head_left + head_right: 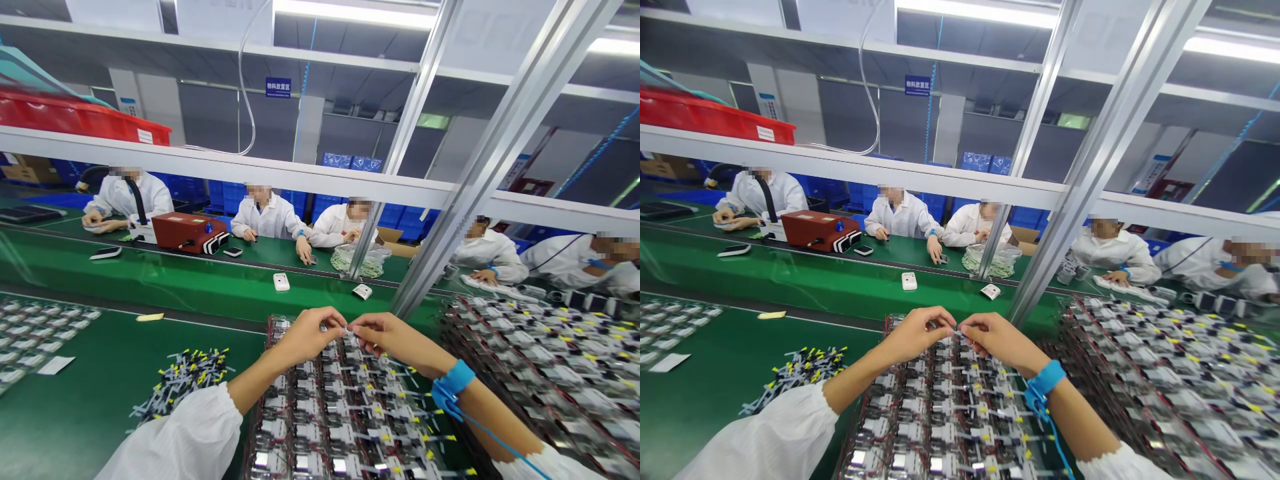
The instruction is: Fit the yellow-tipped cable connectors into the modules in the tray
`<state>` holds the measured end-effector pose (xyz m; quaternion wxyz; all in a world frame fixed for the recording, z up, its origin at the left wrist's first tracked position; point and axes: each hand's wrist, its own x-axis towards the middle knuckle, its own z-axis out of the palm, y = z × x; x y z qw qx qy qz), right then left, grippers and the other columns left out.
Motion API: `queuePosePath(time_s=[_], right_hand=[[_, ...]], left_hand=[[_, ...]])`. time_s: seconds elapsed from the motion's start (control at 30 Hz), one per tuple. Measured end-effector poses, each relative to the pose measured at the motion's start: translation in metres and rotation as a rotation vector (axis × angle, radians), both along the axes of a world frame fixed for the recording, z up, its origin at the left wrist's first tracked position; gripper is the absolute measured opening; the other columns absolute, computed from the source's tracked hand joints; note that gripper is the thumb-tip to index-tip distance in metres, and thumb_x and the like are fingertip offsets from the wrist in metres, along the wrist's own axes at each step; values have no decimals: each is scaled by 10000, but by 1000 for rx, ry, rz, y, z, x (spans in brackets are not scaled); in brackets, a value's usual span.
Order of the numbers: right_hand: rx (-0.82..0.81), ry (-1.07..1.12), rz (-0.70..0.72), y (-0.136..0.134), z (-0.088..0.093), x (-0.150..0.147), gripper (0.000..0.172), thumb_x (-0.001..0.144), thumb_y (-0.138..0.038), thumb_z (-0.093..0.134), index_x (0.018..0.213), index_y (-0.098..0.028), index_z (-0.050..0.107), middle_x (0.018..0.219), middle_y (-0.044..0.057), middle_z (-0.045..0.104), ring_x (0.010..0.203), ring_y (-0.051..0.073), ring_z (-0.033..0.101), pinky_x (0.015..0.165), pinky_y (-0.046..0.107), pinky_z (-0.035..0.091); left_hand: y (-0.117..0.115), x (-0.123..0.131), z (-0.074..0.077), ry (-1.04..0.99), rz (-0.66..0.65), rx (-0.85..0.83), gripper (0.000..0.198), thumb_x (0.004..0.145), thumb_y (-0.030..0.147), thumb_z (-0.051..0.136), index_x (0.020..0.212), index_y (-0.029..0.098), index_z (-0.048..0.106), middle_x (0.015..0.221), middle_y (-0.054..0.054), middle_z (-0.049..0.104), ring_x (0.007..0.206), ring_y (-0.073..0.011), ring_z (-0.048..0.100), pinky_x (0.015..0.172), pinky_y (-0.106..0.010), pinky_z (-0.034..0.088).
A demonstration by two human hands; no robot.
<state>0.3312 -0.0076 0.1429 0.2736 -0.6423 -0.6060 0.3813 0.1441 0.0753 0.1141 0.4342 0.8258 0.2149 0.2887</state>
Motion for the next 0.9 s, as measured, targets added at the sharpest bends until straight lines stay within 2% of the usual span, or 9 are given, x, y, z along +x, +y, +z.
queuePosePath(time_s=[0.07,0.13,0.27,0.4,0.6,0.7,0.8,0.9], right_hand=[[7,-16,4,0,0,3,442,775,-587,523,837,-163,632,657,9,555,589,151,527,530,254,434],[33,-51,-15,0,-2,8,409,783,-566,510,819,-171,608,652,9,550,584,151,518,525,255,425],[88,-133,-54,-2,-11,19,337,821,-519,447,822,-196,546,692,17,564,586,159,528,512,257,414],[97,-209,-38,-2,-18,24,307,866,-453,413,887,-196,579,646,3,547,596,168,527,532,256,408],[70,-323,-35,1,-23,26,228,877,-313,438,820,-188,620,615,-2,549,568,157,501,532,251,352],[54,-371,-35,3,-25,24,161,835,-285,510,840,-189,639,618,-11,547,564,160,499,521,251,334],[74,-418,-7,4,-24,20,116,813,-250,534,834,-201,637,678,-3,584,633,177,525,586,265,364],[114,-460,5,6,-22,17,128,824,-237,521,836,-203,644,844,37,624,747,198,557,699,294,399]], left_hand=[[3,-2,-3,55,-5,70,175,869,248,590,1023,193,653,923,-17,715,850,-166,647,750,-257,484],[9,-5,-9,162,-30,223,192,892,198,544,1058,201,642,987,-29,700,924,-182,631,816,-284,474],[23,-6,-33,413,-175,546,236,880,93,508,980,211,686,993,-49,653,1004,-213,573,906,-324,436],[29,-4,-50,462,-251,647,260,870,103,543,1024,247,696,996,-45,620,994,-213,549,915,-325,428],[27,-4,-43,512,-310,766,334,885,127,526,1131,307,662,1009,-45,591,962,-216,553,848,-312,444],[27,-3,-41,532,-306,799,304,884,150,541,1146,260,647,1031,-59,596,972,-225,564,848,-316,453],[28,-1,-43,529,-293,796,261,871,159,561,1108,225,647,1044,-69,605,977,-232,572,854,-320,458],[29,0,-44,520,-303,790,236,865,158,565,1071,227,657,1012,-64,610,976,-233,576,857,-313,454]])
